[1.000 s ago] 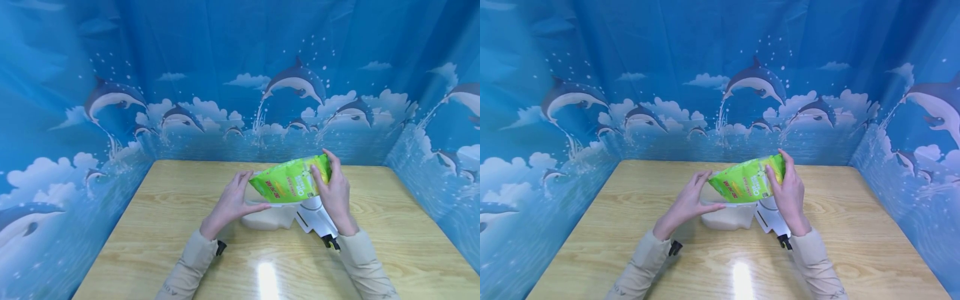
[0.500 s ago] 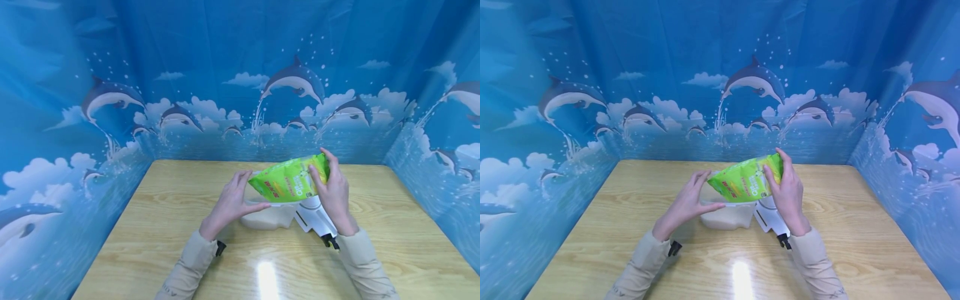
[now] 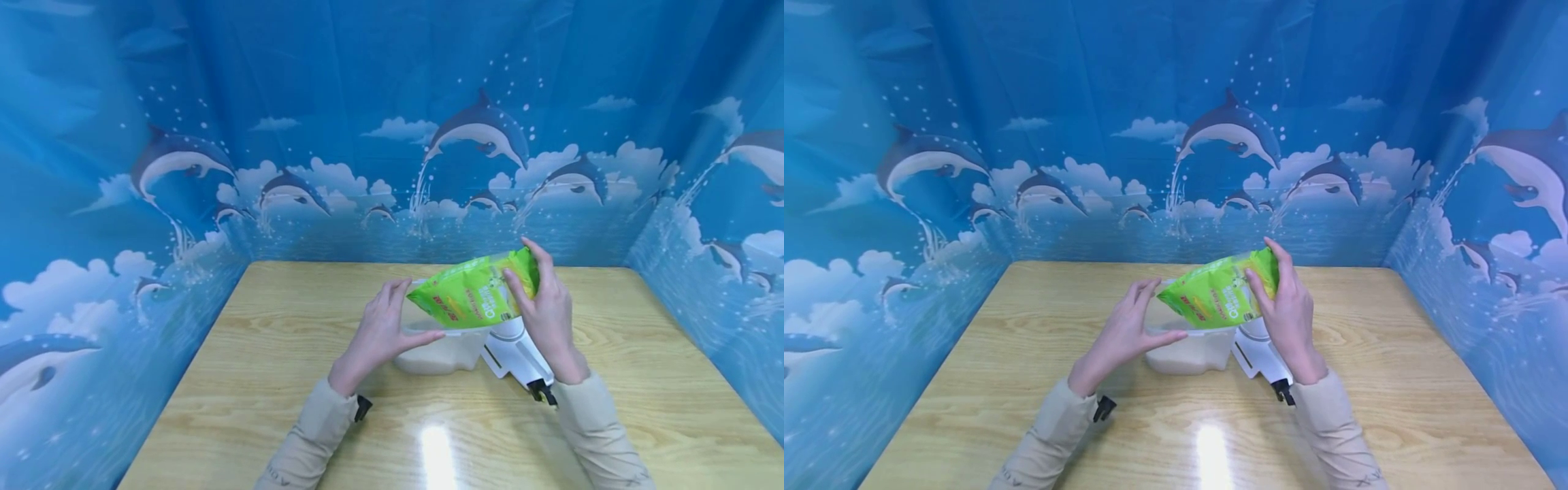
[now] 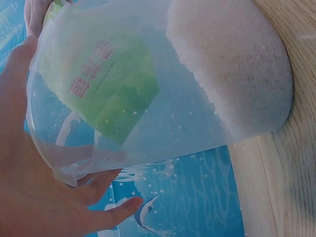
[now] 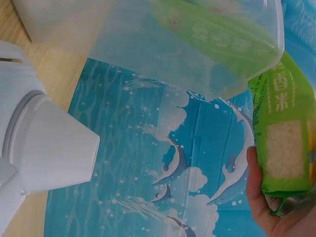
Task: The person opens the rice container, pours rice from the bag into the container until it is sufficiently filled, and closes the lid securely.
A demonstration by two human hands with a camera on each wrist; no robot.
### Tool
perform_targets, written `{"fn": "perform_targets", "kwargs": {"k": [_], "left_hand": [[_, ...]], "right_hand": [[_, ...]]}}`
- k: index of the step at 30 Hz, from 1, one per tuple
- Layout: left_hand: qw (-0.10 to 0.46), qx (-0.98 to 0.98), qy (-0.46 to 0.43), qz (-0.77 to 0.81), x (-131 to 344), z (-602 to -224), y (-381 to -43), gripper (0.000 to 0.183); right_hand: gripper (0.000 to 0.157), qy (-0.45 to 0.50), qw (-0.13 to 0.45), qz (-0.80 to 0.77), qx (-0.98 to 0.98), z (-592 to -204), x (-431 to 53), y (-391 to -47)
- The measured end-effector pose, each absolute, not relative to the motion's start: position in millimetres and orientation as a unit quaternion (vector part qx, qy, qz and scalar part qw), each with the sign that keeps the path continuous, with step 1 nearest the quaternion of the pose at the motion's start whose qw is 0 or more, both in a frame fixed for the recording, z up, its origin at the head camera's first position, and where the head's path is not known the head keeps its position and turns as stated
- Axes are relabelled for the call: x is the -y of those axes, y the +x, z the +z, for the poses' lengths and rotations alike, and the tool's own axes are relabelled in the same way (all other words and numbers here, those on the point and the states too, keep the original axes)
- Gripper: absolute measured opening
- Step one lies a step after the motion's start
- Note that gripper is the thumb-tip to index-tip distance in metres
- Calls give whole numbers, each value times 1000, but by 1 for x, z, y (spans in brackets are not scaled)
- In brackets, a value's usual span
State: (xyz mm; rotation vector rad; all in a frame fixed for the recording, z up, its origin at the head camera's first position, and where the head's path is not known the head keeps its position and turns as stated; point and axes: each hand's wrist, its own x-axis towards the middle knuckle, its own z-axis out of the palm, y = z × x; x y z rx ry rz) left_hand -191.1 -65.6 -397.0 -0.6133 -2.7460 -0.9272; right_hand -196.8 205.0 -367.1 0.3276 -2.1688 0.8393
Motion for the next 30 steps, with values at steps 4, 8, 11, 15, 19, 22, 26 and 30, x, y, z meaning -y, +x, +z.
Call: {"fn": "perform_targets", "kwargs": {"k": [4,8,11,15,19,22,26,30], "left_hand": [[88,924,-205,-309,66,-397,-192,109],[88,926,-204,-306,66,-397,-192,109],[86,926,-203,-308,66,-396,-192,109],[84,925,-202,-312,66,-397,-192,109],[84,924,-202,-313,66,-397,-192,110],[85,924,-203,-313,66,-397,-191,110],[84,924,-202,-314,66,-398,-191,110],[87,923,-204,-315,65,-398,-191,110]], "right_hand": [[61,151,410,313,843,-364,-204,-195],[57,172,444,273,836,-362,-203,-194],[60,180,462,241,834,-361,-202,-194],[66,187,472,225,831,-360,-200,-193],[66,192,475,220,830,-359,-200,-192],[67,192,472,213,833,-359,-200,-191],[67,193,473,209,834,-358,-201,-191],[67,194,476,213,831,-357,-201,-190]]}}
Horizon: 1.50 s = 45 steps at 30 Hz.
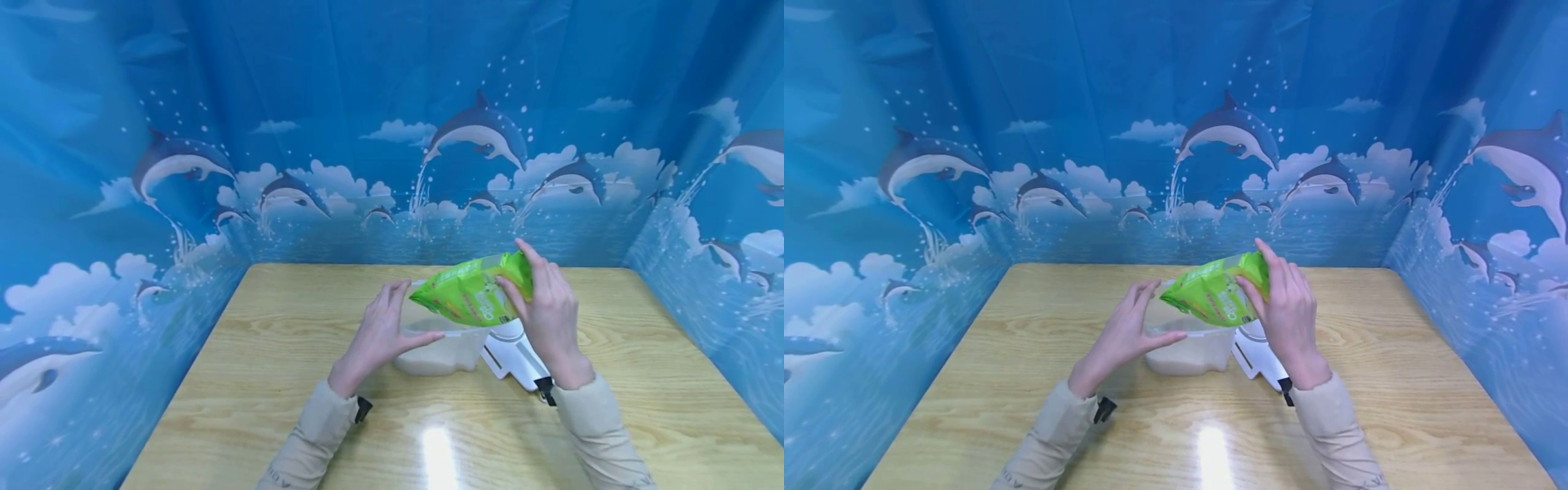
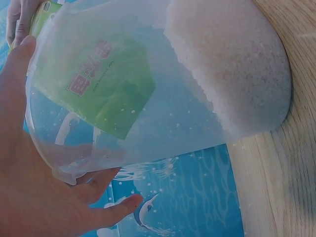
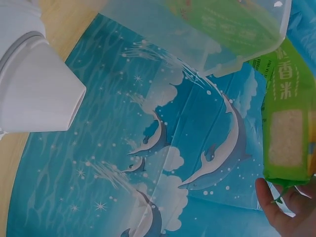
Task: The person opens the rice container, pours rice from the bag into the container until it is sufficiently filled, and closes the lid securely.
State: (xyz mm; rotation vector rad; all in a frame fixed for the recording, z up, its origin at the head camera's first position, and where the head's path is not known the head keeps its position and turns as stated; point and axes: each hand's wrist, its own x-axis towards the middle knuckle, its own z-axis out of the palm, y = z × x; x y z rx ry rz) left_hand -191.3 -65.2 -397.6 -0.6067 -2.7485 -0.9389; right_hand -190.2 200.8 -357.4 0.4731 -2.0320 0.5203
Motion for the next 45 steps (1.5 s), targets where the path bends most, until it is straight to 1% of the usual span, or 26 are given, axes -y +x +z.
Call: {"fn": "perform_targets", "kwargs": {"k": [24,28,34,45], "left_hand": [[90,920,-206,-321,66,-396,-189,110],[92,919,-208,-320,66,-396,-190,109],[94,920,-209,-318,66,-396,-190,109],[100,917,-214,-321,66,-397,-190,104]], "right_hand": [[61,157,485,240,826,-350,-205,-183],[61,153,478,239,831,-349,-207,-182],[67,153,458,250,839,-348,-208,-180],[62,161,460,252,836,-344,-203,-175]]}}
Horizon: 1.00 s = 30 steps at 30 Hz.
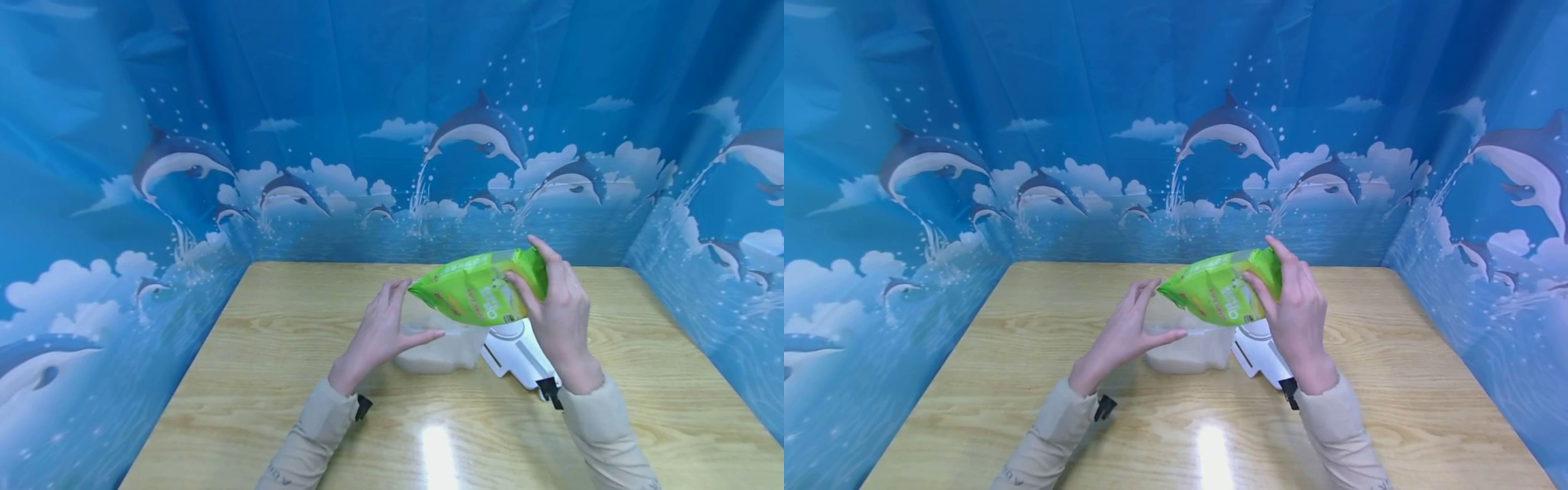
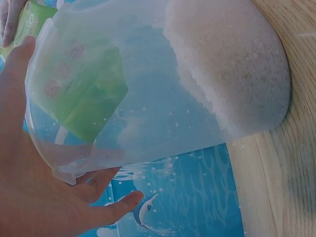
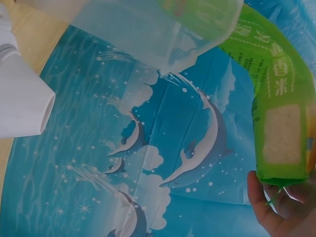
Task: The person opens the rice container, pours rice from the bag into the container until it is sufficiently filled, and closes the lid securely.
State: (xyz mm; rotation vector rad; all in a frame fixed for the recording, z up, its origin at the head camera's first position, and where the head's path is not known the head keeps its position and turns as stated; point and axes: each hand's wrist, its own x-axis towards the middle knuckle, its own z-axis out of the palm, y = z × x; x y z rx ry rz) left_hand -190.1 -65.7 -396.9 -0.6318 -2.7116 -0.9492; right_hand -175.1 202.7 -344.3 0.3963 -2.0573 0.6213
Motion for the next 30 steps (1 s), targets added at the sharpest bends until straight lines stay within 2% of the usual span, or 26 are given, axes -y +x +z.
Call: {"fn": "perform_targets", "kwargs": {"k": [14,20,30], "left_hand": [[91,918,-210,-324,66,-397,-190,105],[96,915,-216,-326,66,-398,-190,104],[100,913,-216,-331,66,-398,-189,104]], "right_hand": [[64,178,461,255,831,-336,-199,-173],[68,187,422,260,848,-330,-201,-179],[59,194,360,246,879,-314,-199,-189]]}}
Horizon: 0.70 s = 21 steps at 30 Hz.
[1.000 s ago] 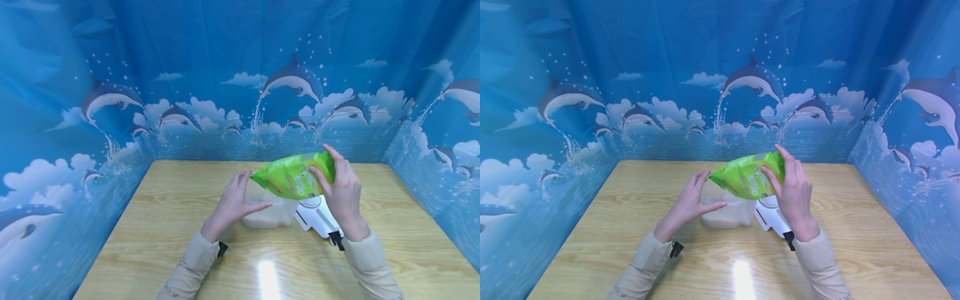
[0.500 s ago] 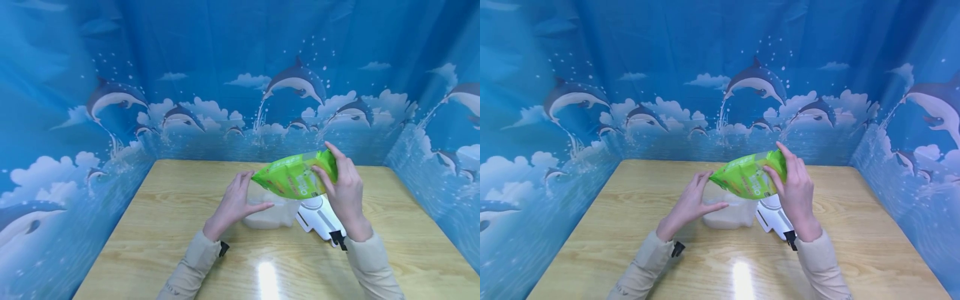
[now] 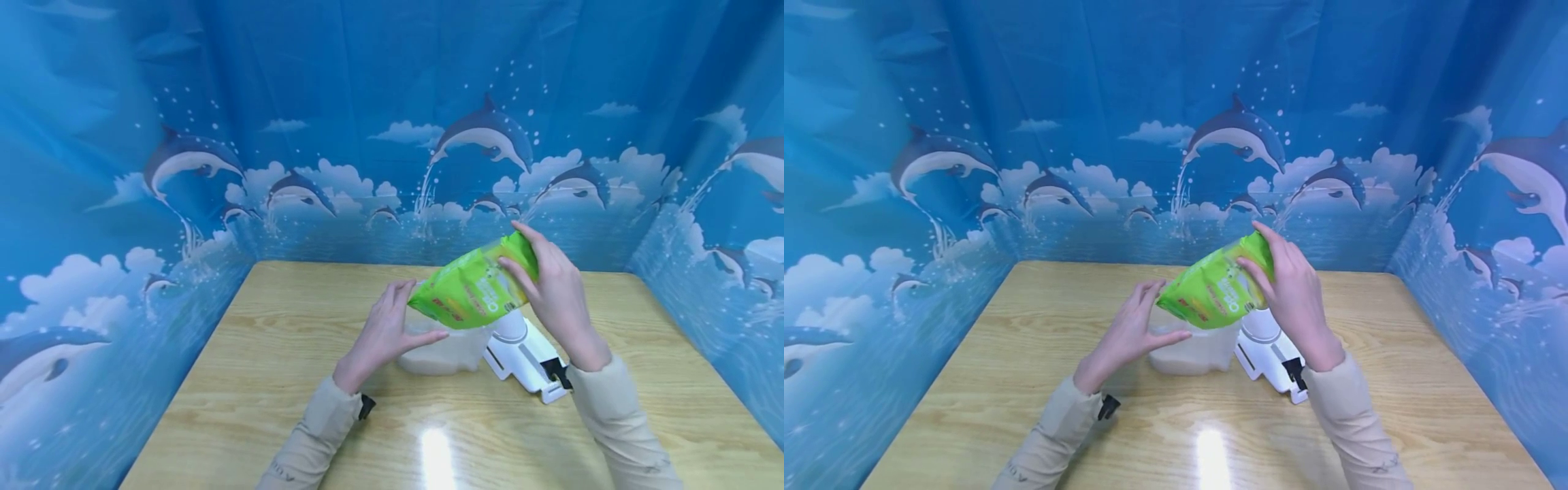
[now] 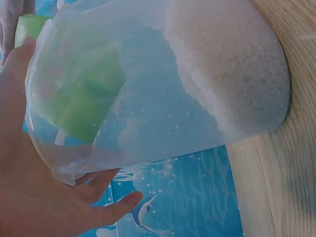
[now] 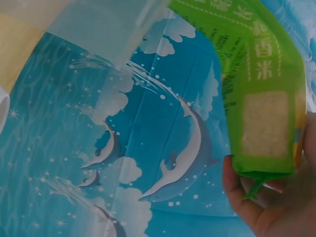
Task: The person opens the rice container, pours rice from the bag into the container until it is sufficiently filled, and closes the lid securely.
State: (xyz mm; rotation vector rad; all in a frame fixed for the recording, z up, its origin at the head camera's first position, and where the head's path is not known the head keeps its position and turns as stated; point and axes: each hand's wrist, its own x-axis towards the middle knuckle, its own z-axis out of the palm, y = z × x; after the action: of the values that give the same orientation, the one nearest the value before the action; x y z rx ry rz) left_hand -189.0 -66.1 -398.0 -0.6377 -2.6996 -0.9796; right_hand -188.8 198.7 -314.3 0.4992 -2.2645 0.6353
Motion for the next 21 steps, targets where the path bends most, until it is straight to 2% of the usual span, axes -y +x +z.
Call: {"fn": "perform_targets", "kwargs": {"k": [10,21], "left_hand": [[101,915,-213,-328,66,-399,-190,107],[93,916,-209,-329,66,-399,-190,106]], "right_hand": [[55,161,334,201,907,-301,-188,-187],[59,182,396,145,888,-308,-192,-197]]}}
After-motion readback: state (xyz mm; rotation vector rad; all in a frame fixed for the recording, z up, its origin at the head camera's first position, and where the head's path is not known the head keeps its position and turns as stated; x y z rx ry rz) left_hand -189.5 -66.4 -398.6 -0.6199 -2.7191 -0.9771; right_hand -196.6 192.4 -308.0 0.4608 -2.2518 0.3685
